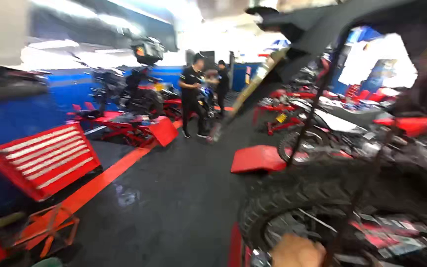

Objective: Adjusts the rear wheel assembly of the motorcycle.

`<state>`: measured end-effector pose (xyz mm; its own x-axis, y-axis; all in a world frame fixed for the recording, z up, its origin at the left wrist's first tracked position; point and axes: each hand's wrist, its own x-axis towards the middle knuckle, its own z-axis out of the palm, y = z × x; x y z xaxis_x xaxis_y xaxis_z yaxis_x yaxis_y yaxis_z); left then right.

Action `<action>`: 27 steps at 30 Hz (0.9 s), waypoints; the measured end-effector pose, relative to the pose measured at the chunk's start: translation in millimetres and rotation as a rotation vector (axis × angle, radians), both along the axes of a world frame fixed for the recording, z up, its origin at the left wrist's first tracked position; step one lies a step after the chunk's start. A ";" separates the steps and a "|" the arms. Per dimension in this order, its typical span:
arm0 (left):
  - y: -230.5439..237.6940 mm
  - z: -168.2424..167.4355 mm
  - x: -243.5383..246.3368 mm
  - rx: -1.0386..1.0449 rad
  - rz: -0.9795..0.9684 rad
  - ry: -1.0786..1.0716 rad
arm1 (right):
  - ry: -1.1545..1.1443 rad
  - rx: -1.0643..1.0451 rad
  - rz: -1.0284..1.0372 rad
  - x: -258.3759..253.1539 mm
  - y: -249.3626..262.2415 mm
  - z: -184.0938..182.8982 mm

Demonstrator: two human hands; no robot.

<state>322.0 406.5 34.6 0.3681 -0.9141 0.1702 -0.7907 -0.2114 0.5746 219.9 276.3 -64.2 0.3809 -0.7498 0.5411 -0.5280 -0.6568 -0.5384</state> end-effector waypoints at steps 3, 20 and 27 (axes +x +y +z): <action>-16.2 -26.5 12.8 0.091 -0.081 -0.105 | -0.140 -0.066 -0.073 -16.3 -2.7 -15.7; -45.1 -24.0 13.5 0.117 -0.109 -0.378 | -0.273 -0.115 -0.101 -14.8 -15.6 -31.2; -50.6 -2.2 15.6 0.476 -0.178 -0.281 | -0.282 -0.090 -0.084 -17.6 -14.2 -30.6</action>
